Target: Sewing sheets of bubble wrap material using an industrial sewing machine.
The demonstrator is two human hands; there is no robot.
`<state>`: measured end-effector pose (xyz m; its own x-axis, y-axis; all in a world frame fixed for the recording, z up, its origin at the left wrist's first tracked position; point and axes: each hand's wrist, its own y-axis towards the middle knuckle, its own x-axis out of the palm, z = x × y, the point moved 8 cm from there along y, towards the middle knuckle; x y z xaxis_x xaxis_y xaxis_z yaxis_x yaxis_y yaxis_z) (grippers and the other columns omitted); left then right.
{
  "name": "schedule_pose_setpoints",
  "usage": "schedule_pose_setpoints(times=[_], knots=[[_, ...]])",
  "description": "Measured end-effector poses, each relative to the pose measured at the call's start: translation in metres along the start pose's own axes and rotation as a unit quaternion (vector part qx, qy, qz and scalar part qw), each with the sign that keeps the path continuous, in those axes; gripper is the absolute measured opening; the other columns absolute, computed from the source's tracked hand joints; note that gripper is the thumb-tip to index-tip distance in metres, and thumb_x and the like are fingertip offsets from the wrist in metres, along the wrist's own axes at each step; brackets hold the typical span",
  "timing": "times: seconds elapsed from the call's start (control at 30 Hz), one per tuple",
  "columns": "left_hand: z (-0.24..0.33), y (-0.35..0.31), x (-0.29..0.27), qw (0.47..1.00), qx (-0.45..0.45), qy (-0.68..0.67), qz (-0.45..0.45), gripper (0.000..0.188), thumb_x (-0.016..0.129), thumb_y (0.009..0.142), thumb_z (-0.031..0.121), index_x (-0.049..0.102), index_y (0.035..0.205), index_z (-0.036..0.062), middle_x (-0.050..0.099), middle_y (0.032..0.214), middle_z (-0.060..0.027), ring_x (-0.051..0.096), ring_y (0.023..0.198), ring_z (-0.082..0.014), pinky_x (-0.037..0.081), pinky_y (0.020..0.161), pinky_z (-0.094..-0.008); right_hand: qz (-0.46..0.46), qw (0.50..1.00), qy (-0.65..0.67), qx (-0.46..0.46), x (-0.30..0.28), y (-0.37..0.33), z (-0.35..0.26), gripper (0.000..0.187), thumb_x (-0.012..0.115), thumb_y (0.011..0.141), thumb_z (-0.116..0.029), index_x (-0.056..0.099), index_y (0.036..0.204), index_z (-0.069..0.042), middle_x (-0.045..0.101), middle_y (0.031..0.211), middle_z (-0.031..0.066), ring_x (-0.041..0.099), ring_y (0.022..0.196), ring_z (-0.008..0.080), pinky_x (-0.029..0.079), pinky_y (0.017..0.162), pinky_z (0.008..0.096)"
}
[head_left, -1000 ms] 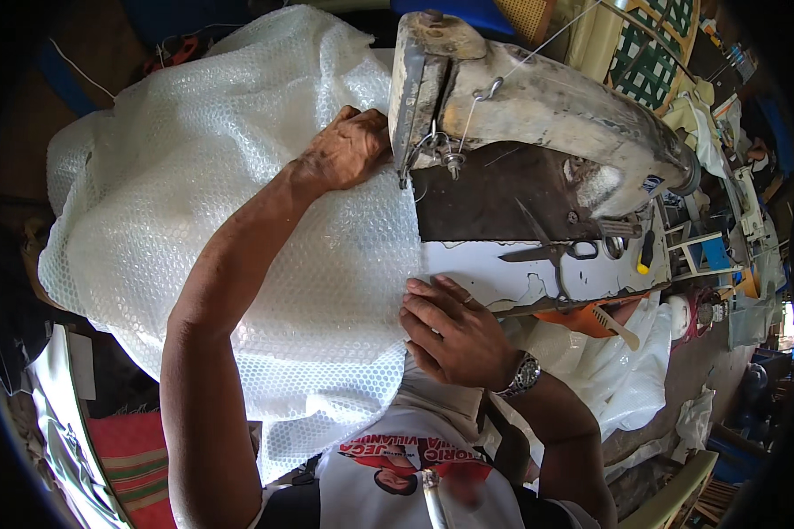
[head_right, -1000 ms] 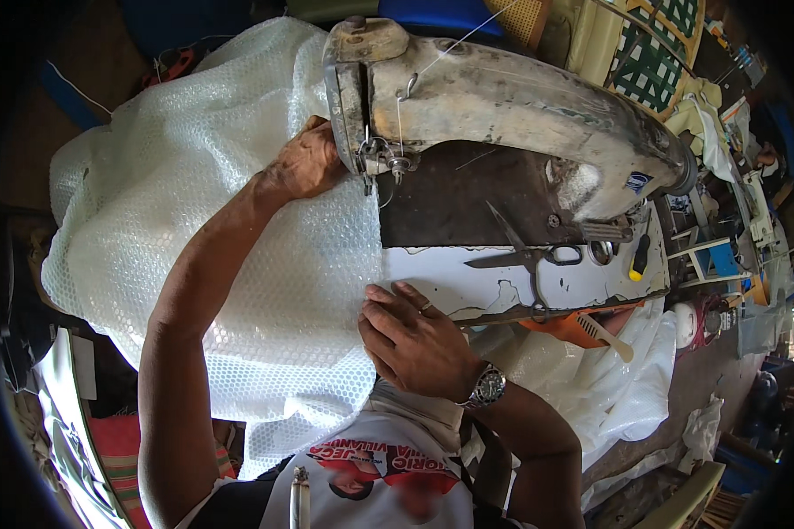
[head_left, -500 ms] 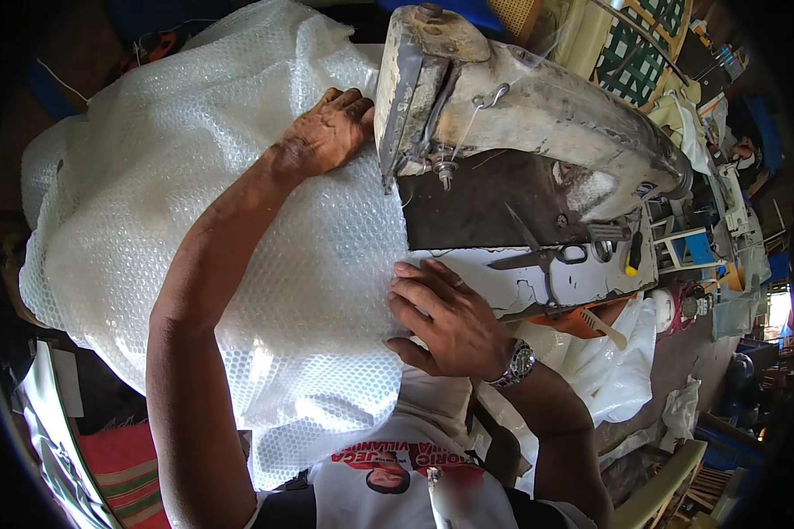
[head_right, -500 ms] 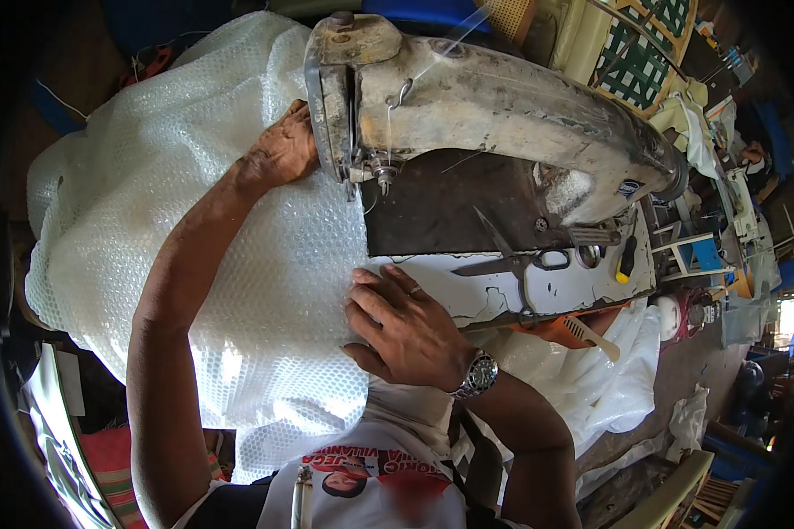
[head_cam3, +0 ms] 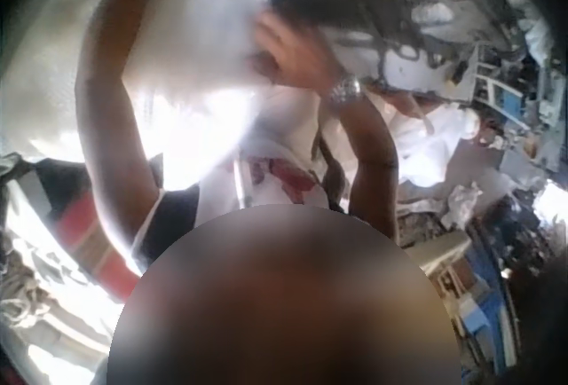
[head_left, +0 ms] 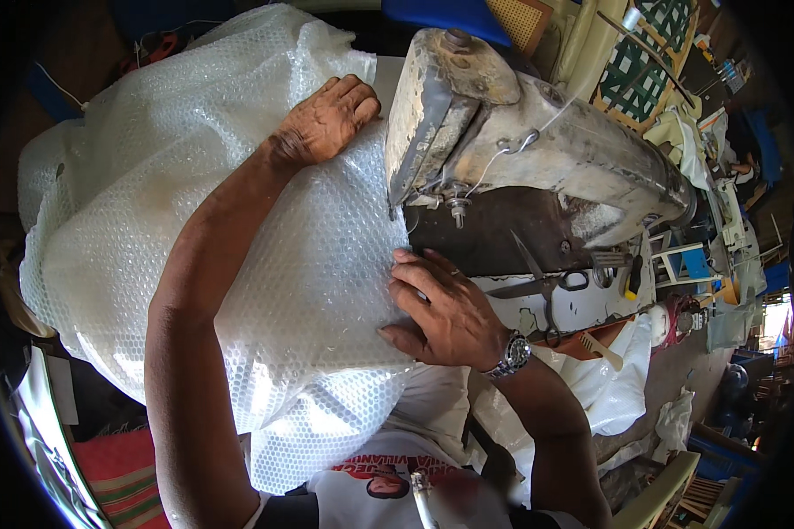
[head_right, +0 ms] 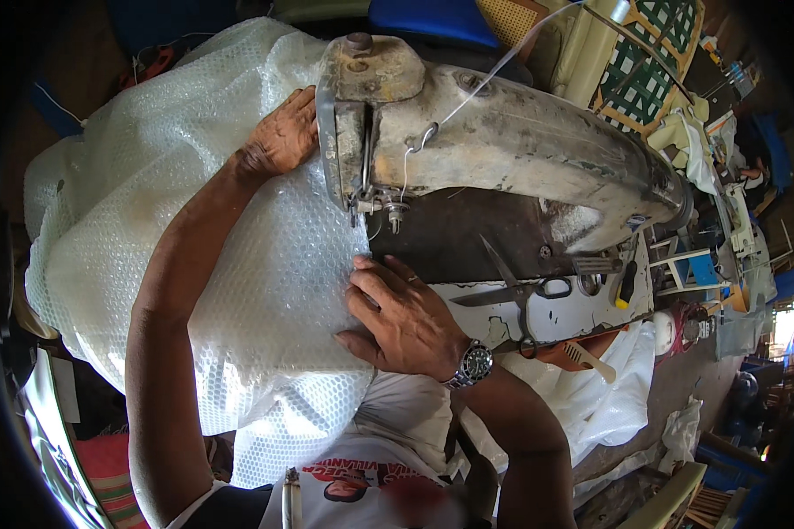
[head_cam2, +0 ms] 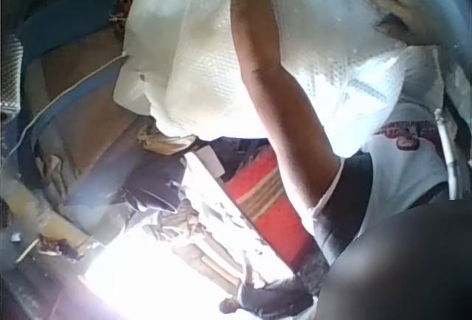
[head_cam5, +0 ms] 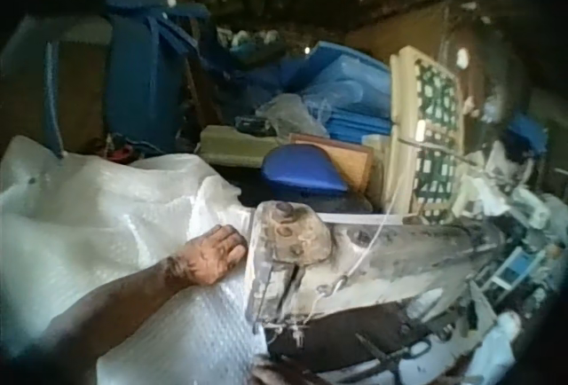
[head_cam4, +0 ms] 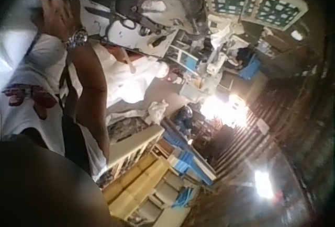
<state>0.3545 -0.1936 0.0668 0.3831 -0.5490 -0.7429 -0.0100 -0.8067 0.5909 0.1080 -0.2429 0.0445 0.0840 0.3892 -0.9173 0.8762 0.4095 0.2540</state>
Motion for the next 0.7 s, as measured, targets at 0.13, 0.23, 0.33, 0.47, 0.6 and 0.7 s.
schedule_pose_setpoints(times=[0.13,0.23,0.33,0.47,0.6,0.7], knots=[[-0.005,0.007,-0.008,0.999,0.007,-0.021,0.037,0.022,0.057,0.097,0.015,0.061,0.115,0.0043,0.064,0.12,-0.011,0.063,0.113,-0.0279,0.048,0.106,-0.0403,-0.003,1.0,-0.007,0.006,0.003,0.003,0.0,0.055,0.069,0.099,-0.043,0.065,0.127,0.004,0.058,0.141,0.0222,0.051,0.144,0.0396,0.038,0.123,0.0528],[-0.004,0.01,-0.012,0.993,0.084,0.045,0.076,0.027,0.057,0.096,0.018,0.063,0.118,0.0042,0.064,0.121,-0.0104,0.064,0.115,-0.0265,0.048,0.107,-0.0389,-0.003,1.0,-0.012,0.011,0.002,0.004,-0.001,0.058,0.067,0.1,-0.042,0.063,0.132,0.006,0.056,0.143,0.0239,0.049,0.145,0.0409,0.037,0.124,0.0534],[-0.007,0.016,0.002,0.995,0.082,0.039,0.049,0.028,0.057,0.096,0.019,0.063,0.119,0.0044,0.064,0.122,-0.0101,0.062,0.119,-0.0255,0.046,0.109,-0.0379,0.003,1.0,-0.019,0.012,0.006,0.001,-0.001,0.057,0.058,0.103,-0.044,0.061,0.134,0.004,0.053,0.145,0.0244,0.046,0.148,0.039,0.036,0.124,0.0532],[-0.013,0.015,-0.028,0.998,-0.037,0.04,0.019,0.026,0.061,0.1,0.024,0.064,0.122,0.0108,0.065,0.123,-0.0067,0.062,0.119,-0.0272,0.047,0.105,-0.0396,0.03,0.999,0.005,0.022,-0.001,0.007,-0.001,0.051,0.063,0.1,-0.037,0.062,0.132,0.003,0.056,0.142,0.0219,0.05,0.143,0.0392,0.037,0.123,0.0536],[0.014,-0.035,-0.149,0.946,-0.283,-0.155,0.042,0.019,0.072,0.101,0.023,0.07,0.105,0.0051,0.072,0.103,-0.0168,0.07,0.09,-0.0396,0.056,0.076,-0.0481,0.184,0.982,-0.042,0.017,-0.02,-0.013,-0.012,0.041,0.072,0.092,-0.023,0.067,0.127,-0.001,0.062,0.133,0.0153,0.062,0.121,0.0353,0.049,0.104,0.0494],[0.068,-0.13,-0.238,0.94,-0.335,-0.067,0.025,0.018,0.077,0.099,0.016,0.067,0.092,0.0029,0.062,0.076,-0.0147,0.062,0.066,-0.0351,0.05,0.062,-0.0469,0.247,0.959,0.119,0.07,-0.036,-0.066,-0.054,0.009,0.074,0.088,-0.006,0.07,0.096,-0.003,0.071,0.094,0.0122,0.068,0.079,0.0316,0.054,0.068,0.0417]])
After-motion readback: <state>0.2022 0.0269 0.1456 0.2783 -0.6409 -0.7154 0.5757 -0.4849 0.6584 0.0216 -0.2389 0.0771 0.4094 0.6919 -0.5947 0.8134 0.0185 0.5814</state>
